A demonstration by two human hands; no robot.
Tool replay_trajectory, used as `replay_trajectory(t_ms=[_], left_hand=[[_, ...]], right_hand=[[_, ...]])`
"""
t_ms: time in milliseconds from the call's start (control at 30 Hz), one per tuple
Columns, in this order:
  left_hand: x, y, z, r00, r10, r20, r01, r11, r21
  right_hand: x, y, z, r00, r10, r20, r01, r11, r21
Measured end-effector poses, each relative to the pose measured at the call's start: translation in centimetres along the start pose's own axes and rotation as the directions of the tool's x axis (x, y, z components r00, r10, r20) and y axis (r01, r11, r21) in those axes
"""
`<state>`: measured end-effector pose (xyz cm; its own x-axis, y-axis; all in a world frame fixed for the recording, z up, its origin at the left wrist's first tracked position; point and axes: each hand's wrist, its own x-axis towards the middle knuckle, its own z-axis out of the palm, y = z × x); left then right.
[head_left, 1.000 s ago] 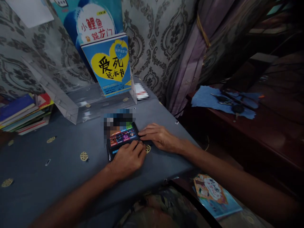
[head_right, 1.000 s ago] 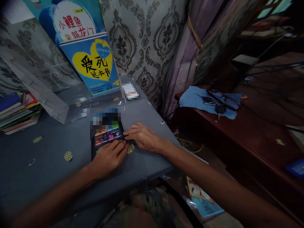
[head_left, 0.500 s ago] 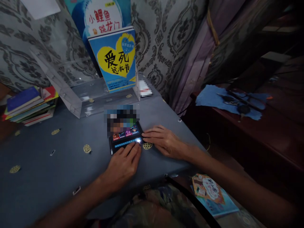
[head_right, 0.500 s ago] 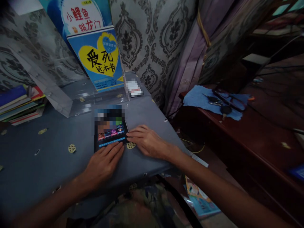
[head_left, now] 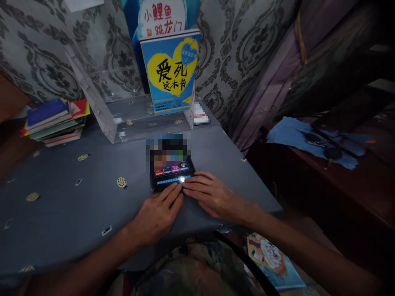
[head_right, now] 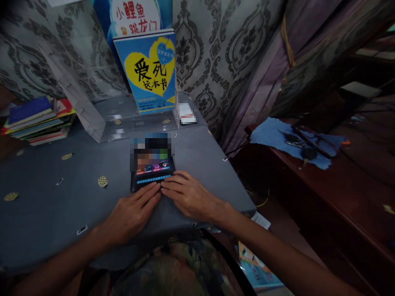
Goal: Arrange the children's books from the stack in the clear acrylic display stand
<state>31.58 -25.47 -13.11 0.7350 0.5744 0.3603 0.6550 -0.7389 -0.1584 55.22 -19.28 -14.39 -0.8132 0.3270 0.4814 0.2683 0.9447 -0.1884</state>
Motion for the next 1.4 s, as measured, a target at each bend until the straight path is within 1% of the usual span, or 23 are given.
replay_trajectory(t_ms=[100, 200, 333, 433, 567, 633, 733, 833, 900, 1100, 1200, 1300, 1333, 1400], left_hand=[[-1.1, -0.1, -0.3, 0.998, -0.047, -0.04, 0.049, 0.998, 0.045], [-2.1, -0.1, -0.4, 0.992, -0.109, -0.063, 0.113, 0.992, 0.061], [-2.5, -0.2, -0.6, 0.991, -0.127, -0.04, 0.129, 0.991, 0.028], [-2.5, -0.3, -0.8, 0.99, -0.135, -0.043, 0.135, 0.991, 0.0], [-3.1, -0.4, -1.0, 0.974, -0.213, -0.074, 0.214, 0.977, 0.015], [-3.4, -0.5, -1.1, 0.971, -0.234, -0.055, 0.235, 0.972, 0.017], [-3.2, -1.0, -1.5, 0.97, -0.245, -0.012, 0.244, 0.969, -0.034], [-2.4, -1.8, -1.6, 0.959, -0.283, 0.031, 0.285, 0.952, -0.109], [-1.8, -2.4, -1.5, 0.947, -0.318, 0.044, 0.321, 0.938, -0.129], [-0.7, -4.6, -0.4, 0.942, -0.333, 0.034, 0.335, 0.941, -0.048], [-0.4, -6.1, 0.2, 0.912, -0.404, 0.067, 0.407, 0.913, -0.035], [-0.2, -8.0, 1.4, 0.877, -0.477, 0.061, 0.48, 0.876, -0.051], [-0.1, -8.7, 1.9, 0.871, -0.489, 0.041, 0.491, 0.869, -0.056], [0.2, -9.8, 3.0, 0.863, -0.505, 0.0, 0.504, 0.861, -0.07]], right_hand=[[0.5, -0.5, 0.5, 0.999, 0.004, 0.032, -0.004, 1.0, -0.007], [0.6, -0.5, 0.8, 1.0, -0.006, 0.015, 0.006, 1.0, -0.012], [1.2, -0.8, 1.2, 1.0, -0.011, -0.005, 0.011, 1.0, -0.017], [1.9, -1.2, 1.6, 1.0, -0.005, 0.025, 0.005, 1.0, -0.019], [2.8, -1.5, 2.2, 0.996, -0.01, 0.083, 0.01, 1.0, 0.0], [3.1, -1.4, 2.3, 0.995, -0.014, 0.094, 0.012, 1.0, 0.017], [3.6, -1.2, 2.1, 0.995, -0.013, 0.096, 0.008, 0.999, 0.054], [4.0, -1.0, 1.7, 0.991, -0.014, 0.13, 0.003, 0.997, 0.077], [4.4, -0.9, 1.5, 0.988, -0.017, 0.154, 0.006, 0.998, 0.069], [5.4, -0.3, 1.4, 0.976, -0.022, 0.215, 0.017, 1.0, 0.025], [6.0, 0.4, 1.6, 0.976, -0.011, 0.219, 0.009, 1.0, 0.01], [6.8, 1.7, 1.7, 0.981, 0.046, 0.187, -0.051, 0.998, 0.023], [7.0, 2.2, 1.7, 0.981, 0.088, 0.174, -0.093, 0.996, 0.02], [7.4, 3.3, 1.7, 0.963, 0.224, 0.149, -0.222, 0.975, -0.029]])
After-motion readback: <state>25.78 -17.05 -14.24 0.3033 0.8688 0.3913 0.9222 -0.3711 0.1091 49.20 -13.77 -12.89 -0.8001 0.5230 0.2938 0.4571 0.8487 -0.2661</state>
